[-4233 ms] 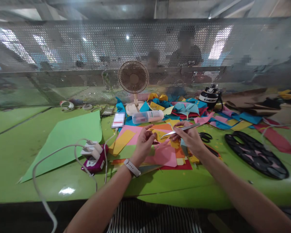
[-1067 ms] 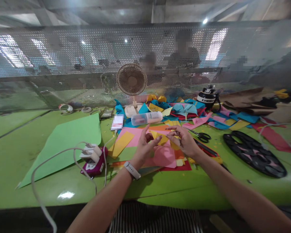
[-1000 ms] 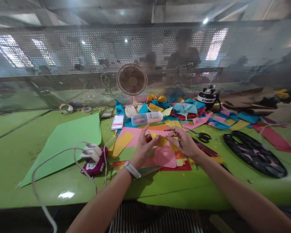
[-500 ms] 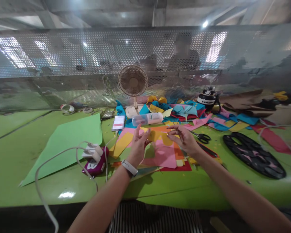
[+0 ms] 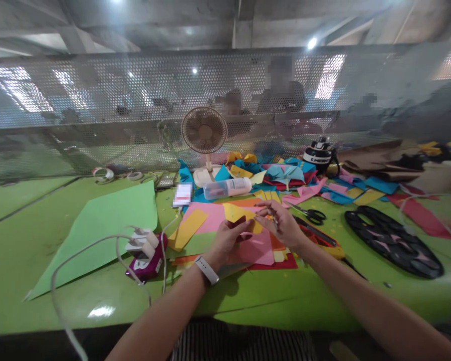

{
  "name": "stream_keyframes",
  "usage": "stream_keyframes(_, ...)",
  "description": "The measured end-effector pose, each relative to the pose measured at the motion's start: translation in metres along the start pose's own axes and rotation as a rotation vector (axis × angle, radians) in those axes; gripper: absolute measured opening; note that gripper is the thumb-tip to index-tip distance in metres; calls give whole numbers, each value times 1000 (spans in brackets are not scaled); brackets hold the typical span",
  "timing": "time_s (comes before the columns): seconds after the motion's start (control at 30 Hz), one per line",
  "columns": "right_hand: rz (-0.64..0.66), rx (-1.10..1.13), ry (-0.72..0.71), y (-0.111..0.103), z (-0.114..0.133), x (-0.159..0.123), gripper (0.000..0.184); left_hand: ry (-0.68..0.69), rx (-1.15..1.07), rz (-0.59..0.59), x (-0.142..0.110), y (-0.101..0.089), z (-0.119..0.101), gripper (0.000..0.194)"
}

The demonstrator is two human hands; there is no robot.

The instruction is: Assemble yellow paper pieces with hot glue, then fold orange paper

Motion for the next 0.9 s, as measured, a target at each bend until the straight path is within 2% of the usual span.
stream_keyframes(0.17, -106, -25, -56, -3, -1, 1, 28, 19, 82, -54, 1, -3, -4, 34)
stream_keyframes(0.33, -271, 7, -133, -10, 1, 1, 27, 114, 84, -100, 3, -8, -5, 38)
stream_keyframes(0.5, -448, 43, -75, -22, 4, -3, 38, 186, 19, -153, 6, -14, -11, 34)
stream_keyframes(0.57, -382, -16, -40, -26, 5, -1, 39, 224, -29, -201, 9, -17, -17, 31)
stream_keyframes(0.63, -194, -169, -32, -24, 7, 2, 40, 275, -77, -256, 11, -20, -24, 28)
stream_keyframes(0.73, 70, -458, -91, -15, 9, 1, 40, 343, -147, -299, 14, -22, -35, 26)
stream_keyframes(0.9, 237, -766, -171, -5, 5, -6, 27, 415, -289, -309, 17, -25, -55, 22)
Point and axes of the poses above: each hand's wrist, its own x-axis towards the middle knuckle, its own y-axis out of the palm, z = x × y, the point moved 3 cm from there along x, towards the middle knuckle, and after that the axes turned 12 degrees about y, right-handed, at the moved point
